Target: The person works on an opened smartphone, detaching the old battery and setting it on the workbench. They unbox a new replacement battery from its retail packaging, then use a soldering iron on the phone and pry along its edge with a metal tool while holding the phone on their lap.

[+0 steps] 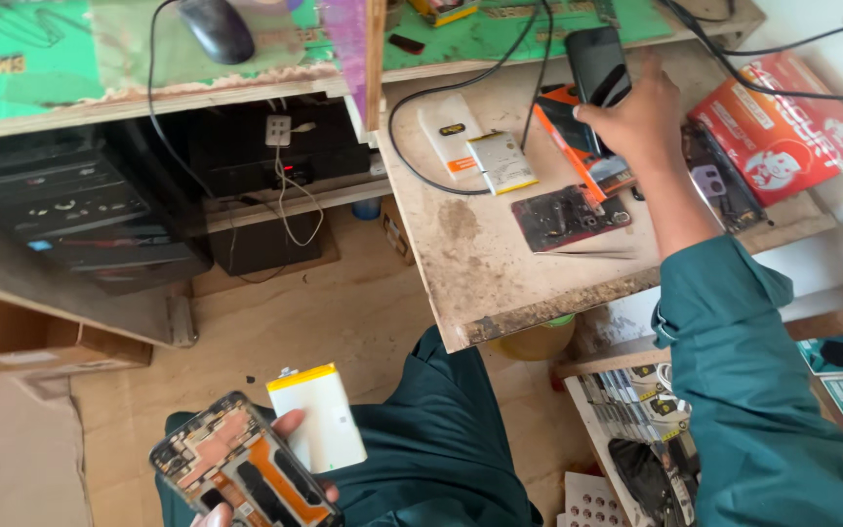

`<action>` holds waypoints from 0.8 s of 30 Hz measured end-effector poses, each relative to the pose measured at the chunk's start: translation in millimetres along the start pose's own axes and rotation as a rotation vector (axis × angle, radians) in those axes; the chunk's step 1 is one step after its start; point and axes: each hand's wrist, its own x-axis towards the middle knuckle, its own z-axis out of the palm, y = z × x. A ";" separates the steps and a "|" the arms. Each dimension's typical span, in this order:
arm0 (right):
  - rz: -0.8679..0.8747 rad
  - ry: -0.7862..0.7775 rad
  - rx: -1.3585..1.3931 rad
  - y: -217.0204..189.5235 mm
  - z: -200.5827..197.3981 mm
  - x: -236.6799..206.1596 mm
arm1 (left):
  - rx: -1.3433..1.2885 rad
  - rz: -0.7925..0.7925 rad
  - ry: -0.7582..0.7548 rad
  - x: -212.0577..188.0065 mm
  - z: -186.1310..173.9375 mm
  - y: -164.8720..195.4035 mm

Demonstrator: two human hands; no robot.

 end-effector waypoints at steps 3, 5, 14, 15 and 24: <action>0.131 0.004 0.204 9.3 -9.1 5.7 | 0.050 -0.010 0.057 -4.9 -2.9 2.6; 0.205 0.025 0.375 18.0 -17.3 13.1 | 0.082 -0.009 0.108 -10.3 -2.3 5.5; -0.347 0.317 -0.028 34.0 -14.7 23.8 | 0.112 -0.043 0.091 -7.3 1.8 6.0; -0.241 0.244 0.032 32.8 -12.9 22.3 | 0.116 -0.037 0.099 -8.1 1.7 6.9; 0.114 0.007 0.209 30.4 -3.3 13.0 | 0.181 -0.054 0.165 -1.7 -8.6 7.3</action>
